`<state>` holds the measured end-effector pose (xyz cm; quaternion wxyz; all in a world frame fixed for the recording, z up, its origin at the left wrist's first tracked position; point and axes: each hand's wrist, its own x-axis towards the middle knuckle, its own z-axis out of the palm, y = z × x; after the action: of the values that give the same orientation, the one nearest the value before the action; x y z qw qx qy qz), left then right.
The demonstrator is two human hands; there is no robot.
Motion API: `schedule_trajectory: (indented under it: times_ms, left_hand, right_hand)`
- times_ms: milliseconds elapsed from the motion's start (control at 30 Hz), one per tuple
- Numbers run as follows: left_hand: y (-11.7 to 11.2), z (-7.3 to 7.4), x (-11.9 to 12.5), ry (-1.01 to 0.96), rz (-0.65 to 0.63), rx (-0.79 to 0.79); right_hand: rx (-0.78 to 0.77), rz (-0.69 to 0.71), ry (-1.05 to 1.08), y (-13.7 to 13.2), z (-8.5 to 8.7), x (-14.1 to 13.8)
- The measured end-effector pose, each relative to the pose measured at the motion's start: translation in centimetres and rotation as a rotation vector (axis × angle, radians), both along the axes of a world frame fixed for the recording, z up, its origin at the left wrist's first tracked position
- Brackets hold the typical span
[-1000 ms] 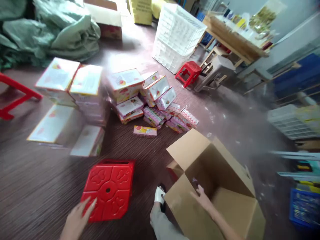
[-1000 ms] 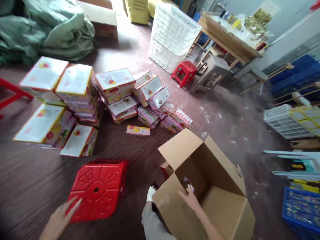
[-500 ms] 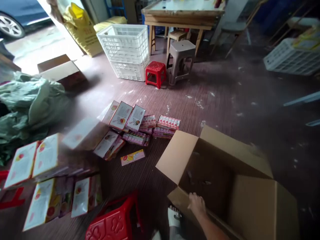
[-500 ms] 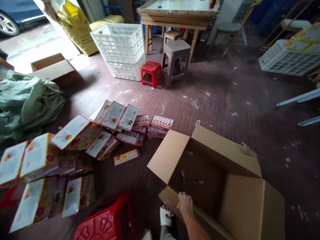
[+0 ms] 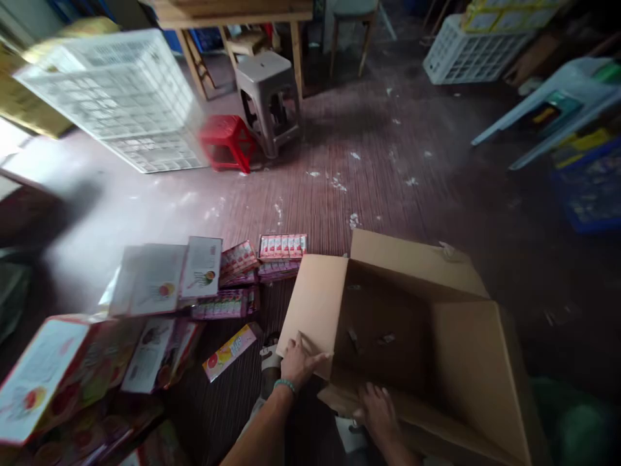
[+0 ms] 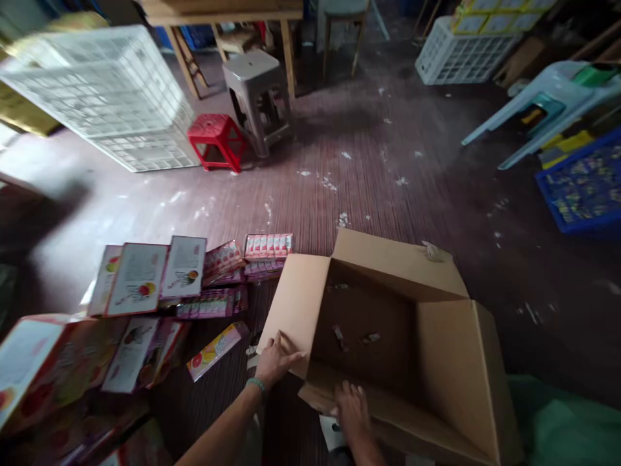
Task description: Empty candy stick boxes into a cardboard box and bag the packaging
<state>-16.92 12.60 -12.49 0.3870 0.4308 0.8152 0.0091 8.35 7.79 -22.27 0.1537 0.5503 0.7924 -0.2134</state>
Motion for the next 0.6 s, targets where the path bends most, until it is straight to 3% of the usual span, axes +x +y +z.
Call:
schedule_trajectory:
  times_ms: [100, 267, 467, 600]
  left_hand:
    - [3.7, -1.6, -0.6, -0.032, -0.092, -0.053]
    - [4.7, -3.1, -1.4, 0.006, -0.274, -0.079]
    - [2.1, -6.2, 3.3, 0.042, -0.410, -0.211]
    - [2.4, -7.0, 4.0, 0.024, -0.408, -0.231]
  right_hand:
    - [-0.036, -0.057, 0.003, 0.7, 0.9, -4.5]
    - [-0.042, -0.122, 0.016, -0.3, 0.5, -8.9]
    - [-0.012, -0.163, 0.063, -6.1, -1.6, -6.0]
    - [-0.046, -0.126, 0.099, -5.5, -1.5, -4.8]
